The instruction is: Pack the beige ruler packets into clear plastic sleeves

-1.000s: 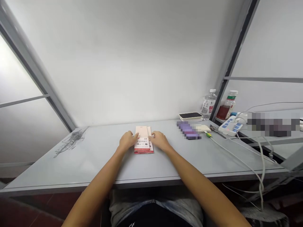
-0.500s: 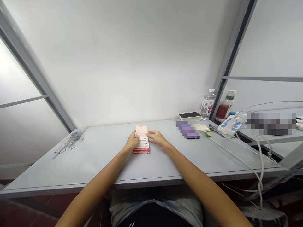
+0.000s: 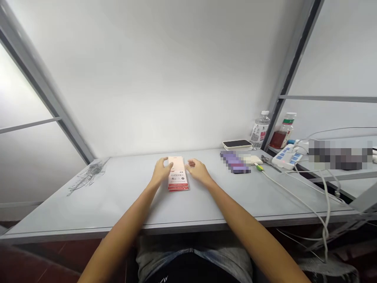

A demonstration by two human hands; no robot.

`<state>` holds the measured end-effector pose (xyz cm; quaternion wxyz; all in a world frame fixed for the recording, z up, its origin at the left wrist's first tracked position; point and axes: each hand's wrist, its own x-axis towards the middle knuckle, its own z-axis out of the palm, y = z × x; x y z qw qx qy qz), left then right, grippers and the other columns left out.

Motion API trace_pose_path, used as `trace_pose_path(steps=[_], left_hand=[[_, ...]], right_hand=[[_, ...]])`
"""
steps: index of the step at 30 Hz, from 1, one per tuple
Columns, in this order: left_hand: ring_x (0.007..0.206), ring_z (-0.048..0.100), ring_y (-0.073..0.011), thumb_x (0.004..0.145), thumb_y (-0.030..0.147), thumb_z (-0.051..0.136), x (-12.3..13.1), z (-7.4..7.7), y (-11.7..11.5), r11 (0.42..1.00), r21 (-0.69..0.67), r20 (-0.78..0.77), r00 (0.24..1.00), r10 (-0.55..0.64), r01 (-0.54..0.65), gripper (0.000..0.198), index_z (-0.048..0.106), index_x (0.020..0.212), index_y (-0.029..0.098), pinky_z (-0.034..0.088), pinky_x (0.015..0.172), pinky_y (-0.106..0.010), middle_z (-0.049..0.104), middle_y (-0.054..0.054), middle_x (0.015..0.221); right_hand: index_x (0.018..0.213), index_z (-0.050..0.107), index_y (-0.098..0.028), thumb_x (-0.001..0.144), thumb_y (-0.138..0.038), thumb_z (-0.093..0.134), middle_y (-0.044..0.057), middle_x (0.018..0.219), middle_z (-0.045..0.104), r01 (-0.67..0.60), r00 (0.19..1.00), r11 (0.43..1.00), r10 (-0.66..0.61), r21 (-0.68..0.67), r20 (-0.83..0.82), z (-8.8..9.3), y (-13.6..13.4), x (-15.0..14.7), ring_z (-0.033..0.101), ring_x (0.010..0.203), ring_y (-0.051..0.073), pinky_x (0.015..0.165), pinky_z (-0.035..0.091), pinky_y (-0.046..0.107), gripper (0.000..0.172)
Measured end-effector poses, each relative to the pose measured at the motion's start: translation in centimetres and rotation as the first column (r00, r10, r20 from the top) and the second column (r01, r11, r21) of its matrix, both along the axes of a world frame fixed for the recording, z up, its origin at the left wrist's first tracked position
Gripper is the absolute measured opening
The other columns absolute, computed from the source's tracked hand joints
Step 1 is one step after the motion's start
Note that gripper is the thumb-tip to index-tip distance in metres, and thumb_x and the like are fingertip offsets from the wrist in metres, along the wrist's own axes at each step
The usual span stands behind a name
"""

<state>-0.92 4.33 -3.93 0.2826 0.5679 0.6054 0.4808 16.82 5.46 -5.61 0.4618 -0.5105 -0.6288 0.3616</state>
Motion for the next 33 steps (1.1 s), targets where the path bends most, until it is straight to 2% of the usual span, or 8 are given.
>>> trace_pose_path(steps=[2,6,8,11,13,17,28,33], left_hand=[[0.096,0.055,-0.0221,0.074,0.036,0.051,-0.6,0.8,-0.2,0.998,0.045,-0.054,0.998,-0.037,0.04,0.024,0.058,0.088,0.017,0.04,0.081,-0.031,0.061,-0.011,0.104],[0.066,0.059,-0.0175,0.079,0.045,0.039,-0.6,1.0,-0.7,0.983,-0.072,-0.141,0.974,-0.175,0.166,0.033,0.056,0.073,0.018,0.042,0.062,-0.029,0.064,-0.007,0.076],[0.071,0.059,-0.0192,0.078,0.05,0.04,-0.1,0.5,-0.9,0.996,-0.051,-0.32,0.944,-0.083,0.07,0.034,0.054,0.078,0.018,0.041,0.062,-0.029,0.063,-0.007,0.079],[0.089,0.056,-0.0242,0.069,0.059,0.049,0.6,-0.6,-0.9,0.99,-0.093,-0.578,0.816,0.032,-0.105,0.048,0.05,0.093,0.018,0.04,0.066,-0.029,0.061,-0.011,0.096],[0.093,0.055,-0.0257,0.067,0.061,0.049,0.7,-1.0,-0.7,0.971,-0.205,-0.677,0.734,-0.047,-0.126,0.055,0.048,0.099,0.017,0.04,0.067,-0.03,0.059,-0.013,0.103],[0.085,0.058,-0.0236,0.08,0.047,0.036,0.3,-1.0,-0.3,0.952,-0.295,-0.73,0.663,-0.165,-0.088,0.038,0.051,0.097,0.017,0.041,0.066,-0.03,0.062,-0.011,0.096],[0.1,0.047,-0.0232,0.084,0.024,0.031,0.0,-0.6,-0.6,0.993,-0.092,-0.744,0.668,-0.019,-0.075,0.024,0.054,0.086,0.016,0.04,0.067,-0.029,0.051,-0.013,0.103],[0.074,0.051,-0.0162,0.084,0.021,0.032,0.2,-0.3,-0.6,0.998,0.059,-0.617,0.786,0.031,0.007,0.02,0.048,0.074,0.017,0.038,0.06,-0.027,0.052,-0.007,0.082]], right_hand=[[0.081,0.062,-0.017,0.071,-0.04,0.056,0.007,0.077,0.067,-0.012,0.999,1.0,0.012,0.023,0.033,0.4,0.1,0.5,0.062,0.072,0.019,0.072,0.047,0.032,0.026],[0.069,0.061,-0.017,0.074,-0.045,0.048,0.001,0.052,0.06,-0.053,0.996,0.998,0.05,0.032,0.074,0.9,-0.1,0.9,0.054,0.047,0.013,0.052,0.043,0.025,0.031],[0.067,0.061,-0.017,0.074,-0.046,0.048,0.0,0.049,0.058,-0.07,0.99,0.997,0.064,0.043,0.129,1.0,-0.3,0.7,0.05,0.042,0.011,0.047,0.039,0.023,0.032],[0.067,0.061,-0.016,0.075,-0.045,0.046,-0.001,0.049,0.057,-0.131,0.97,0.989,0.115,0.062,0.213,0.8,-0.5,0.4,0.046,0.04,0.01,0.044,0.036,0.022,0.034],[0.067,0.061,-0.016,0.075,-0.045,0.044,-0.001,0.05,0.056,-0.16,0.958,0.985,0.139,0.067,0.251,0.7,-0.5,0.3,0.046,0.042,0.01,0.044,0.035,0.022,0.034],[0.066,0.06,-0.015,0.077,-0.045,0.042,-0.001,0.051,0.057,-0.185,0.938,0.979,0.152,0.08,0.311,0.5,-0.6,0.3,0.046,0.044,0.01,0.046,0.034,0.021,0.036],[0.069,0.061,-0.017,0.077,-0.046,0.043,0.0,0.057,0.06,-0.15,0.943,0.987,0.123,0.062,0.31,0.2,-0.4,0.2,0.049,0.047,0.011,0.049,0.035,0.022,0.035],[0.087,0.062,-0.018,0.073,-0.053,0.048,0.005,0.079,0.064,0.095,0.973,0.993,-0.107,0.067,0.205,0.4,-0.1,0.2,0.056,0.063,0.014,0.058,0.04,0.024,0.04]])
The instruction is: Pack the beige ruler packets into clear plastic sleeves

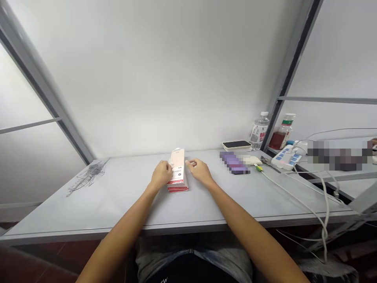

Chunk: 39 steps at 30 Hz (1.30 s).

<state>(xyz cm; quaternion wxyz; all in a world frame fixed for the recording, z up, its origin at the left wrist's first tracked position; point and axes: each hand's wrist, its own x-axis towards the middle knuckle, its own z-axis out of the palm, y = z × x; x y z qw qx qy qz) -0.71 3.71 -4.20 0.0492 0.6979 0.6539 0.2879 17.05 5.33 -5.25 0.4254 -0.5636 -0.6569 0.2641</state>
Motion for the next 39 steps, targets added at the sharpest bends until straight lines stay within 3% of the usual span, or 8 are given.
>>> trace_pose_path(steps=[2,5,8,11,16,21,30,39], left_hand=[[0.07,0.05,-0.0142,0.084,0.021,0.034,0.3,0.0,-0.1,0.995,0.081,0.075,0.996,-0.057,0.051,0.018,0.045,0.07,0.018,0.038,0.06,-0.026,0.052,-0.004,0.077],[0.071,0.049,-0.0122,0.084,0.02,0.034,0.7,-0.2,-0.2,0.978,0.168,0.098,0.985,-0.141,0.123,0.016,0.043,0.07,0.019,0.039,0.064,-0.025,0.052,-0.002,0.077],[0.068,0.047,-0.0116,0.083,0.019,0.035,1.1,-0.5,-0.3,0.954,0.234,0.05,0.978,-0.203,0.186,0.016,0.041,0.068,0.019,0.038,0.062,-0.025,0.05,-0.002,0.075],[0.064,0.045,-0.0112,0.081,0.018,0.036,1.3,-0.7,-0.6,0.939,0.245,-0.01,0.969,-0.245,0.24,0.016,0.04,0.066,0.019,0.037,0.058,-0.024,0.048,-0.001,0.072],[0.066,0.047,-0.0121,0.082,0.024,0.038,1.6,-0.4,-1.0,0.921,0.24,-0.075,0.952,-0.298,0.307,0.02,0.037,0.063,0.019,0.036,0.058,-0.024,0.049,-0.001,0.07],[0.059,0.048,-0.0128,0.085,0.032,0.036,1.5,-0.1,-1.1,0.966,0.133,-0.099,0.972,-0.211,0.223,0.02,0.04,0.071,0.019,0.033,0.052,-0.025,0.052,-0.001,0.068],[0.065,0.055,-0.0178,0.088,0.026,0.025,1.3,-0.1,-1.1,0.94,-0.074,-0.291,0.894,-0.341,0.334,0.025,0.048,0.081,0.018,0.037,0.059,-0.029,0.054,-0.007,0.079],[0.064,0.053,-0.0171,0.088,0.032,0.026,0.7,1.1,-1.9,0.884,-0.241,-0.181,0.877,-0.446,0.4,0.029,0.05,0.077,0.019,0.036,0.056,-0.027,0.056,-0.005,0.07]], right_hand=[[0.09,0.062,-0.017,0.07,-0.056,0.051,0.007,0.086,0.064,0.021,0.996,0.997,-0.027,-0.069,-0.085,0.3,-0.1,0.0,0.055,0.06,0.013,0.055,0.04,0.023,0.045],[0.085,0.064,-0.015,0.071,-0.057,0.049,0.009,0.087,0.064,-0.184,0.95,0.956,0.114,-0.229,-0.29,0.9,-0.4,-0.1,0.048,0.047,0.009,0.042,0.033,0.022,0.047],[0.078,0.064,-0.014,0.073,-0.044,0.052,0.007,0.078,0.065,-0.349,0.849,0.907,0.2,-0.235,-0.488,1.0,-0.6,-0.4,0.05,0.049,0.01,0.038,0.031,0.02,0.033],[0.075,0.064,-0.013,0.069,-0.03,0.058,0.006,0.07,0.065,-0.329,0.814,0.914,0.147,-0.237,-0.561,0.7,-0.6,-0.9,0.057,0.057,0.014,0.045,0.039,0.022,0.019],[0.078,0.066,-0.012,0.066,-0.029,0.063,0.009,0.077,0.069,-0.321,0.822,0.918,0.148,-0.232,-0.551,0.2,-0.5,-1.2,0.062,0.067,0.018,0.056,0.046,0.027,0.021],[0.076,0.067,-0.012,0.066,-0.029,0.064,0.008,0.077,0.07,-0.373,0.838,0.907,0.238,-0.197,-0.492,0.6,-0.9,-0.9,0.063,0.071,0.02,0.061,0.047,0.027,0.021],[0.072,0.065,-0.011,0.065,-0.026,0.062,0.008,0.072,0.068,-0.467,0.827,0.864,0.35,-0.189,-0.441,1.1,-1.3,-0.1,0.061,0.065,0.018,0.058,0.045,0.026,0.017],[0.054,0.058,-0.011,0.06,-0.021,0.061,0.004,0.051,0.061,-0.488,0.829,0.825,0.337,-0.284,-0.445,0.9,-0.9,0.5,0.055,0.048,0.014,0.044,0.036,0.023,0.012]])
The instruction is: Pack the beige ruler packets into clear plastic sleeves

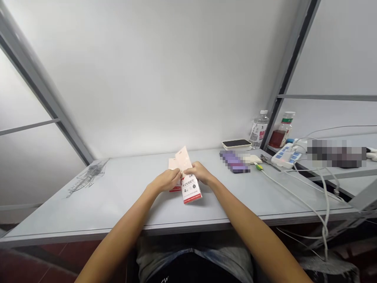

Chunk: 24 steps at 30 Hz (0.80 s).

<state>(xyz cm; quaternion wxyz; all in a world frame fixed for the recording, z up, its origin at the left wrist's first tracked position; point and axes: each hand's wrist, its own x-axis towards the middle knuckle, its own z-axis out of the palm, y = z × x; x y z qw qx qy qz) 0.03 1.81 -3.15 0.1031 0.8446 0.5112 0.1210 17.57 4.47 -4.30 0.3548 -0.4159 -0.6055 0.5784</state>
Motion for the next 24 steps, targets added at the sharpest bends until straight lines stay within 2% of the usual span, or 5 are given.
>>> trace_pose_path(steps=[8,15,24], left_hand=[[0.063,0.052,-0.0168,0.086,0.033,0.025,0.02,0.21,-0.12,0.999,-0.033,0.014,1.0,-0.001,0.002,0.033,0.051,0.071,0.019,0.033,0.052,-0.026,0.059,-0.005,0.071],[0.054,0.045,-0.0122,0.081,0.031,0.033,0.03,0.49,-0.37,0.995,-0.097,0.119,0.993,-0.001,0.013,0.028,0.049,0.062,0.018,0.03,0.047,-0.024,0.055,-0.002,0.064],[0.047,0.039,-0.0093,0.076,0.033,0.037,-0.22,-0.4,0.4,0.989,-0.146,0.235,0.972,0.005,0.031,0.027,0.046,0.056,0.017,0.028,0.043,-0.023,0.051,0.001,0.056]], right_hand=[[0.057,0.058,-0.011,0.057,-0.018,0.059,0.003,0.051,0.061,-0.006,1.0,0.999,0.007,-0.035,0.031,-0.16,0.11,-0.12,0.055,0.047,0.015,0.045,0.039,0.023,0.006],[0.054,0.057,-0.012,0.056,-0.017,0.058,0.003,0.048,0.059,-0.028,0.999,0.999,0.03,-0.042,0.038,-0.27,0.04,-0.19,0.056,0.048,0.016,0.045,0.04,0.023,0.005],[0.053,0.056,-0.012,0.056,-0.017,0.057,0.002,0.047,0.059,-0.039,0.998,0.998,0.041,-0.053,0.041,0.14,-0.24,-0.37,0.054,0.045,0.014,0.043,0.038,0.023,0.006]])
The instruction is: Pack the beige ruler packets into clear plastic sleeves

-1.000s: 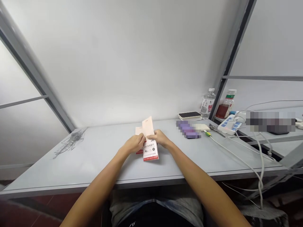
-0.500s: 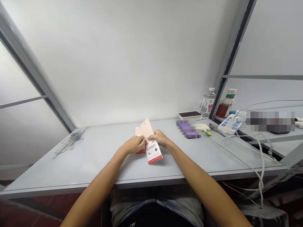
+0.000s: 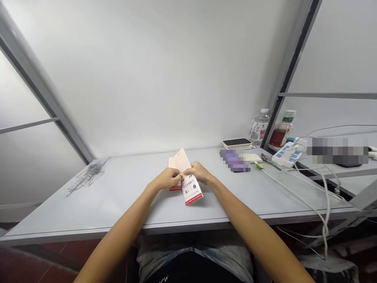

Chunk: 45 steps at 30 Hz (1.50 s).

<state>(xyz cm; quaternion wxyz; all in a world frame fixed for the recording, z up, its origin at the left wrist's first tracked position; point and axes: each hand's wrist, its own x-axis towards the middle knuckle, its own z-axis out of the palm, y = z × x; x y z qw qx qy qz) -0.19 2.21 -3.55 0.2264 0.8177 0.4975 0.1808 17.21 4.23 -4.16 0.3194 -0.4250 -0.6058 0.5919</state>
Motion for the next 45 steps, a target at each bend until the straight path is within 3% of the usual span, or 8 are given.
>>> trace_pose_path(steps=[11,18,24,29,33,36,39,45], left_hand=[[0.049,0.046,-0.0092,0.072,0.028,0.038,0.3,-0.3,0.2,0.983,-0.183,0.069,0.998,-0.004,0.016,0.024,0.054,0.061,0.015,0.034,0.045,-0.021,0.061,-0.002,0.061],[0.047,0.041,-0.0098,0.072,0.031,0.041,0.9,-1.9,0.8,0.989,-0.044,0.054,0.989,0.141,-0.138,0.025,0.045,0.052,0.017,0.028,0.041,-0.022,0.051,0.0,0.054],[0.05,0.041,-0.0096,0.078,0.033,0.035,0.6,-1.2,1.0,0.979,0.04,0.111,0.975,0.192,-0.198,0.029,0.044,0.057,0.017,0.028,0.044,-0.022,0.051,0.0,0.056],[0.054,0.048,-0.0106,0.081,0.032,0.036,-0.1,-0.8,1.1,0.953,0.038,0.197,0.937,0.288,-0.301,0.017,0.046,0.089,0.021,0.033,0.047,-0.021,0.057,0.001,0.066],[0.056,0.052,-0.0093,0.078,0.028,0.042,-0.5,-0.9,1.4,0.922,0.059,0.35,0.872,0.341,-0.384,0.032,0.037,0.11,0.026,0.038,0.051,-0.022,0.059,0.0,0.087],[0.062,0.054,-0.0107,0.075,0.031,0.048,-0.4,-0.9,1.7,0.945,-0.042,0.457,0.835,0.306,-0.323,0.022,0.05,0.095,0.023,0.04,0.053,-0.023,0.058,-0.002,0.092],[0.073,0.056,-0.0153,0.073,0.038,0.05,-0.3,-0.4,1.7,0.963,-0.23,0.591,0.766,0.254,-0.142,0.022,0.056,0.076,0.017,0.043,0.057,-0.026,0.059,-0.005,0.085],[0.082,0.056,-0.0169,0.068,0.044,0.06,-0.3,0.5,1.1,0.944,-0.329,0.772,0.581,0.259,0.017,0.029,0.058,0.074,0.016,0.045,0.068,-0.029,0.059,-0.006,0.095]], right_hand=[[0.055,0.056,-0.012,0.056,-0.015,0.056,0.002,0.047,0.059,-0.012,1.0,1.0,0.012,-0.007,0.013,-1.0,0.4,0.0,0.056,0.046,0.015,0.045,0.04,0.023,0.003],[0.054,0.054,-0.014,0.056,-0.014,0.056,0.004,0.049,0.059,0.042,0.999,0.998,-0.041,-0.037,0.019,-0.6,0.1,-0.5,0.058,0.05,0.018,0.047,0.042,0.025,0.004],[0.063,0.06,-0.011,0.061,-0.02,0.06,0.005,0.058,0.064,0.07,0.997,0.998,-0.07,-0.009,-0.029,0.2,-0.2,-0.2,0.059,0.054,0.017,0.048,0.042,0.023,0.009],[0.074,0.064,-0.009,0.065,-0.026,0.063,0.01,0.073,0.069,0.06,0.997,0.997,-0.057,0.045,-0.058,0.5,-0.1,0.1,0.063,0.067,0.021,0.058,0.046,0.027,0.019],[0.081,0.066,-0.01,0.066,-0.031,0.065,0.011,0.084,0.069,0.068,0.989,0.996,-0.059,0.066,-0.133,0.5,0.1,0.4,0.064,0.075,0.023,0.067,0.048,0.03,0.027],[0.082,0.067,-0.011,0.066,-0.036,0.066,0.01,0.084,0.069,0.064,0.985,0.994,-0.049,0.087,-0.166,0.5,0.3,0.6,0.064,0.075,0.023,0.067,0.048,0.031,0.03],[0.081,0.067,-0.012,0.066,-0.041,0.065,0.009,0.081,0.07,0.069,0.984,0.991,-0.05,0.111,-0.171,0.4,0.5,0.7,0.064,0.071,0.021,0.066,0.048,0.031,0.032],[0.088,0.065,-0.013,0.066,-0.046,0.064,0.009,0.087,0.069,0.081,0.984,0.98,-0.049,0.182,-0.17,0.4,0.5,0.7,0.063,0.075,0.021,0.068,0.048,0.032,0.039]])
